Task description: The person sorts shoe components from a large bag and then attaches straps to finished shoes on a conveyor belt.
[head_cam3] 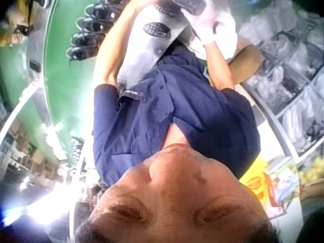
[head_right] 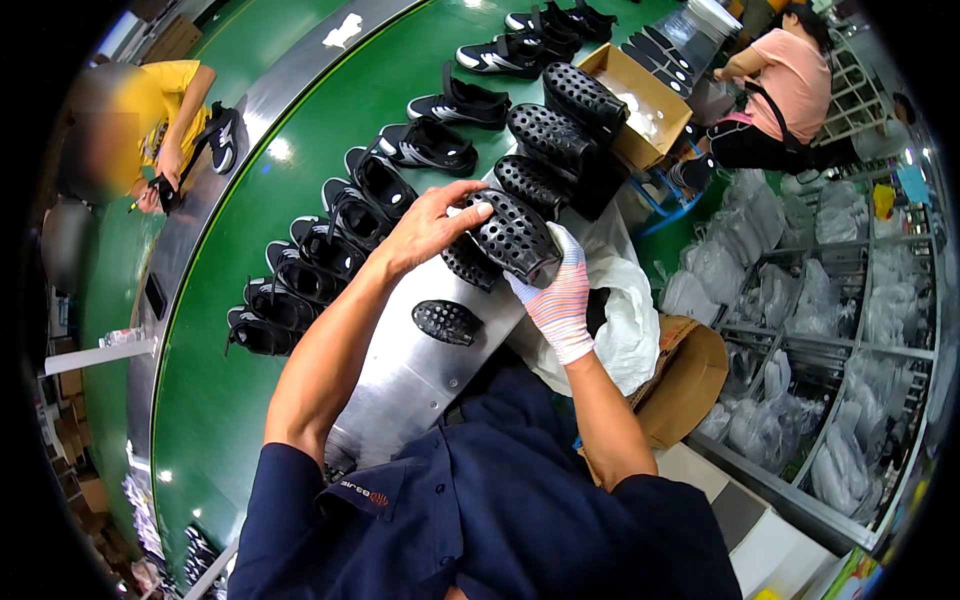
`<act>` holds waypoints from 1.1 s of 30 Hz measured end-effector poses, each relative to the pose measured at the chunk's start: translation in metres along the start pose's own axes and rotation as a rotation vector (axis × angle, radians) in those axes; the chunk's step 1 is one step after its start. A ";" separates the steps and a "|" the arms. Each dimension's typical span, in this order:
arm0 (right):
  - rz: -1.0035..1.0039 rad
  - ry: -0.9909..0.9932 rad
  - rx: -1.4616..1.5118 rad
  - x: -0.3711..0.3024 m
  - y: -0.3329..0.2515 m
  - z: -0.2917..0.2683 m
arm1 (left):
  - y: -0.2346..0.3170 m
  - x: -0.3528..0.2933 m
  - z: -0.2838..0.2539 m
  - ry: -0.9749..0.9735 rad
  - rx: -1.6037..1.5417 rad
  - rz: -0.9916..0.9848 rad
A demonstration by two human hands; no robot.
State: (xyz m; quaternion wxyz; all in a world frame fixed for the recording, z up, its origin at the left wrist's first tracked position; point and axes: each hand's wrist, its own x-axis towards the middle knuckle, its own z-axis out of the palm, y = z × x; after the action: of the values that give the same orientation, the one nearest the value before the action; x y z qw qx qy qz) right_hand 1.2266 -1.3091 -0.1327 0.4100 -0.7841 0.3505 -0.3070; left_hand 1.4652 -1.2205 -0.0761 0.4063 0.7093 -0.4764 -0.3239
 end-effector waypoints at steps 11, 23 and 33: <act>-0.106 -0.096 -0.358 0.003 0.000 0.011 | -0.061 0.001 0.032 0.099 -0.300 -0.168; -0.067 -0.131 -0.225 0.026 -0.007 0.010 | -0.054 0.012 0.032 0.084 -0.180 -0.129; 0.224 -0.144 0.272 0.021 0.034 0.024 | -0.086 0.033 0.023 0.022 -0.546 -0.322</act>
State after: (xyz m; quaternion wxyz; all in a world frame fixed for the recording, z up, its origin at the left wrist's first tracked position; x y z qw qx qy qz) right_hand 1.2475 -1.3300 -0.1689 0.5677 -0.6976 0.3606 -0.2471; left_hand 1.4918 -1.2388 -0.1650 0.5303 0.6438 -0.2490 -0.4923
